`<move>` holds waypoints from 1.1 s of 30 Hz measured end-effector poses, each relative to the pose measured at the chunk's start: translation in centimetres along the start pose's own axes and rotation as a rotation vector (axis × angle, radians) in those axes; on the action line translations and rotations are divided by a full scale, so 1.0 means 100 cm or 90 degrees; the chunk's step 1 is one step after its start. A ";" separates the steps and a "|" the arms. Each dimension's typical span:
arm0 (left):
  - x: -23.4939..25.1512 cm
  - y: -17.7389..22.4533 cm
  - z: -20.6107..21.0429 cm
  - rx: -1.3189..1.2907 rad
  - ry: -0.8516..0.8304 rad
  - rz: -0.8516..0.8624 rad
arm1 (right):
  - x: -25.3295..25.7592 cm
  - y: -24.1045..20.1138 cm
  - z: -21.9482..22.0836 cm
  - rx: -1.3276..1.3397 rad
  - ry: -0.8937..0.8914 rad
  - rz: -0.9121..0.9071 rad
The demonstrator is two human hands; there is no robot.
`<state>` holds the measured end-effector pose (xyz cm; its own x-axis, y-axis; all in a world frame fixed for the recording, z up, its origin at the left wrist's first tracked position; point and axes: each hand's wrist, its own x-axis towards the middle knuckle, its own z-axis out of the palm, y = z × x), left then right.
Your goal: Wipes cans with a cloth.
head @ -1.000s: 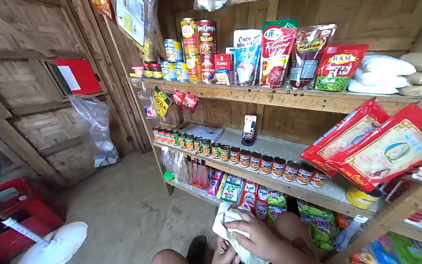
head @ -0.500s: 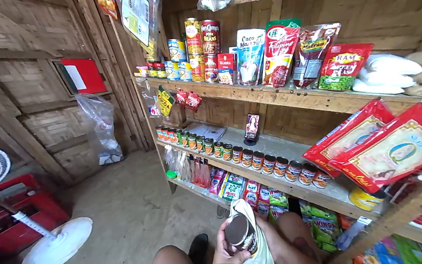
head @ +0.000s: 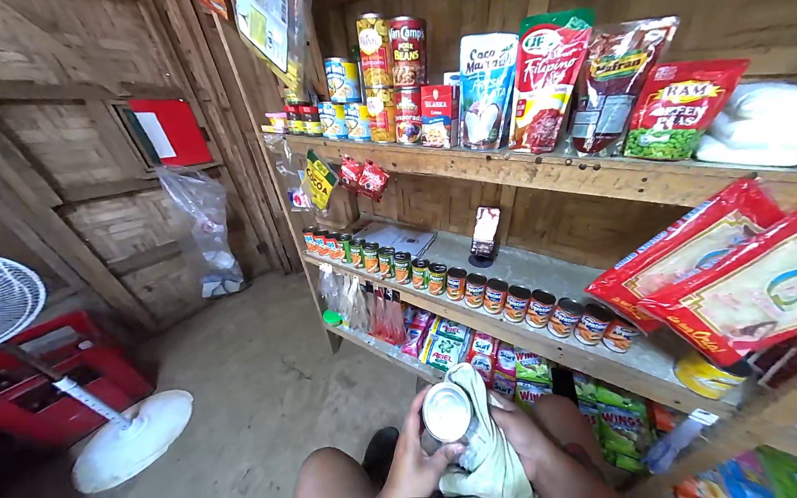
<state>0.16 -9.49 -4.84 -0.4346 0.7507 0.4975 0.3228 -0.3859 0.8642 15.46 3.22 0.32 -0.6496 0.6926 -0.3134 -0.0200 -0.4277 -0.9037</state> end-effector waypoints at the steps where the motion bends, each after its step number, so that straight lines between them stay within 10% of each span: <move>1: 0.002 0.001 -0.001 -0.019 0.001 -0.013 | -0.001 -0.001 0.002 0.012 0.018 -0.007; 11: 0.016 0.000 0.013 -0.058 -0.129 -0.011 | 0.008 0.007 -0.003 0.253 -0.088 0.064; 22: 0.088 0.017 0.040 0.363 -0.299 -0.210 | 0.038 0.042 -0.042 0.287 -0.039 0.019; 26: 0.112 0.035 0.058 0.440 -0.352 -0.136 | -0.008 -0.055 -0.035 0.097 0.162 0.136; 30: 0.136 0.053 0.088 0.432 -0.373 0.105 | 0.039 0.028 -0.072 0.142 0.133 -0.037; 33: 0.152 0.068 0.130 0.382 -0.452 0.182 | 0.037 0.004 -0.065 0.232 0.214 0.095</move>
